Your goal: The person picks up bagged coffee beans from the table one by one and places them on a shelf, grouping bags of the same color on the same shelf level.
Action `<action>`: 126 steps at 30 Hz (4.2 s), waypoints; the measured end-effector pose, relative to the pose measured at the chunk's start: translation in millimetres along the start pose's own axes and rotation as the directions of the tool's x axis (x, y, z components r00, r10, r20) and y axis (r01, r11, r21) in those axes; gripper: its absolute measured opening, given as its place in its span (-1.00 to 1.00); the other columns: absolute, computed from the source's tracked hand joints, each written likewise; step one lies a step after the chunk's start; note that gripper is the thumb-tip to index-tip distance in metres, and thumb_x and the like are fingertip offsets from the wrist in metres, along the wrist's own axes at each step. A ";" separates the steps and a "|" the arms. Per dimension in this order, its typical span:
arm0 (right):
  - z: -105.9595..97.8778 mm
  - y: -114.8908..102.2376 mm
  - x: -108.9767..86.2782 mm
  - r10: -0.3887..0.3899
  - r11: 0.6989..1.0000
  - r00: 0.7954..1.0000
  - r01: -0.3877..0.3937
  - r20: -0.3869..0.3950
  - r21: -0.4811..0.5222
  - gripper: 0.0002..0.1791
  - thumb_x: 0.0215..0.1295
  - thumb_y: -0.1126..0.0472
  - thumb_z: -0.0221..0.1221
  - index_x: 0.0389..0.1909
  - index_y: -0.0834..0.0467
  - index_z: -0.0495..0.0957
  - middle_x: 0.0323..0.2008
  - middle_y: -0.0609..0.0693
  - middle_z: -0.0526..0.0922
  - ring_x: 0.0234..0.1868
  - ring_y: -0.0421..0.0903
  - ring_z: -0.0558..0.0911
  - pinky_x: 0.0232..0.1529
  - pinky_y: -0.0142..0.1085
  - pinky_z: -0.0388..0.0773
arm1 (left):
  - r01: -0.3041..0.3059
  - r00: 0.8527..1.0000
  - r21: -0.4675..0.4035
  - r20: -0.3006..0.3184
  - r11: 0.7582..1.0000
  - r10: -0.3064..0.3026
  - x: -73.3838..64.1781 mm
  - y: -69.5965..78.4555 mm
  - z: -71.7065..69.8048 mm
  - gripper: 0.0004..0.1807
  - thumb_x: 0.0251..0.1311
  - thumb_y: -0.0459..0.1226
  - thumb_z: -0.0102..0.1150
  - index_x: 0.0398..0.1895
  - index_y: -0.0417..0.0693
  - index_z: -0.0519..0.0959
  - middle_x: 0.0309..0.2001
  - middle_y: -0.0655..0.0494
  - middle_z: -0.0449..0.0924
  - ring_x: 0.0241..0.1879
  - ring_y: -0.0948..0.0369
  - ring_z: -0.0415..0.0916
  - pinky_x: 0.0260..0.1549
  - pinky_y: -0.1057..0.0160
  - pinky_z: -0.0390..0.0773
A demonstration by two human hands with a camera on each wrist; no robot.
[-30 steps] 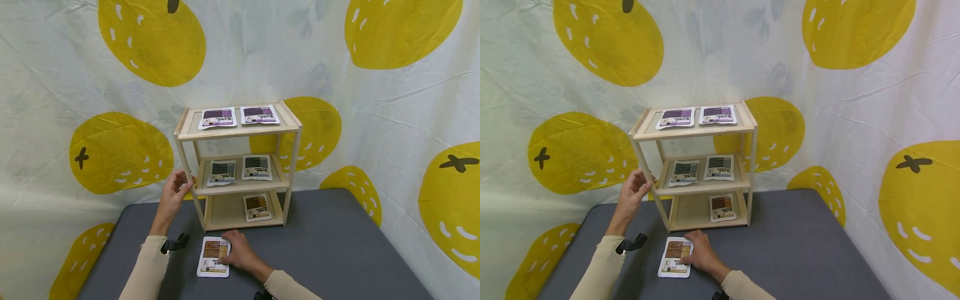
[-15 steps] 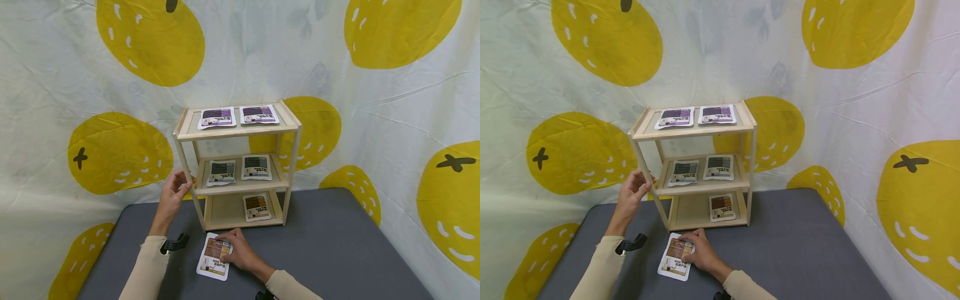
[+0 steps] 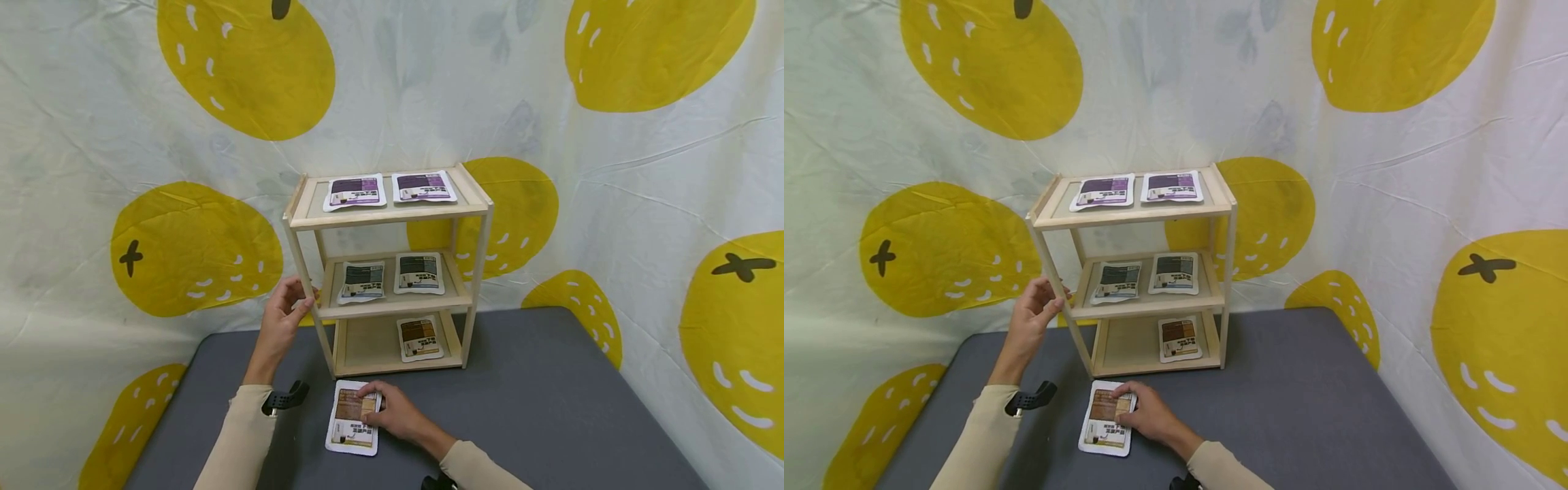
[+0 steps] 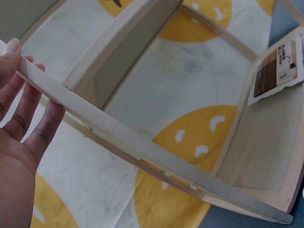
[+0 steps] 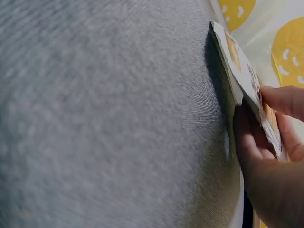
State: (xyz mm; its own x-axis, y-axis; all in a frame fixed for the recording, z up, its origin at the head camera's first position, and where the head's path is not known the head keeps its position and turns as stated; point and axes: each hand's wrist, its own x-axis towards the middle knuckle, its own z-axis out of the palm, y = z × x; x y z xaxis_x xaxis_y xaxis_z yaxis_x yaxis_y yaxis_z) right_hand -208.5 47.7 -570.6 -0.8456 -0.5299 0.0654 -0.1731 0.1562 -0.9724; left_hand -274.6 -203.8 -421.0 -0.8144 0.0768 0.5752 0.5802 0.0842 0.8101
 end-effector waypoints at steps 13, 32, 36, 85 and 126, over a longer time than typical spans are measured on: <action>-11.2 -4.3 -5.3 0.035 0.997 0.993 -0.043 0.116 0.069 -0.53 0.25 0.44 0.31 0.20 0.28 0.55 -0.06 0.23 0.67 -0.27 -0.20 0.66 -0.30 -0.42 0.59 | -0.003 1.000 -0.008 0.001 1.000 0.003 0.2 1.7 1.0 -0.63 0.41 -0.48 0.11 0.24 -0.29 0.41 0.00 -0.41 0.49 0.00 -0.21 0.53 -0.04 0.31 0.64; -27.4 -4.5 -15.2 0.111 0.983 0.971 -0.138 0.213 0.117 -0.39 0.22 0.54 0.25 0.32 0.30 0.43 -0.01 0.21 0.64 -0.19 -0.09 0.70 -0.24 -0.35 0.63 | 0.015 1.000 0.004 -0.010 1.000 -0.015 -0.6 1.0 0.3 -0.63 0.41 -0.45 0.12 0.24 -0.25 0.42 0.00 -0.34 0.52 0.01 -0.24 0.51 -0.08 0.31 0.64; -31.5 -8.2 -16.7 0.119 0.980 0.969 -0.150 0.216 0.133 -0.40 0.24 0.51 0.25 0.33 0.29 0.43 0.08 0.21 0.58 -0.10 -0.04 0.70 -0.19 -0.32 0.65 | 0.012 1.000 0.009 -0.006 1.000 -0.012 -0.3 0.4 0.2 -0.63 0.42 -0.45 0.12 0.25 -0.25 0.42 0.00 -0.33 0.52 0.01 -0.26 0.51 -0.08 0.30 0.65; -71.7 -22.3 -1.6 0.063 0.971 0.983 -0.100 0.173 0.216 -0.28 0.29 0.51 0.23 0.47 0.30 0.27 0.31 0.34 0.43 0.00 0.02 0.69 -0.14 -0.29 0.63 | 0.005 1.000 -0.005 -0.007 1.000 -0.005 0.4 -0.1 0.3 -0.63 0.40 -0.47 0.12 0.24 -0.25 0.43 -0.01 -0.36 0.52 -0.01 -0.20 0.52 -0.06 0.30 0.63; -94.3 -21.6 23.4 0.009 0.993 0.987 -0.028 0.161 0.118 -0.18 0.27 0.47 0.29 0.53 0.19 0.22 0.31 0.30 0.44 -0.09 -0.07 0.64 -0.12 -0.28 0.62 | -0.001 1.000 0.000 0.012 1.000 0.001 0.0 -1.2 -1.1 -0.60 0.41 -0.46 0.12 0.27 -0.30 0.39 -0.02 -0.38 0.50 -0.03 -0.08 0.54 -0.07 0.30 0.64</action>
State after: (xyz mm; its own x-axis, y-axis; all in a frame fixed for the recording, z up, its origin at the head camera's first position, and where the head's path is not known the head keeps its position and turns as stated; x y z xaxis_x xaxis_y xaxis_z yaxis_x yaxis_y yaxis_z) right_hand -272.2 110.6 -527.0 -0.7549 -0.6555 0.0196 -0.0885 0.0721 -0.9935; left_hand -275.3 -205.0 -421.9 -0.8136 0.0888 0.5746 0.5809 0.0838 0.8096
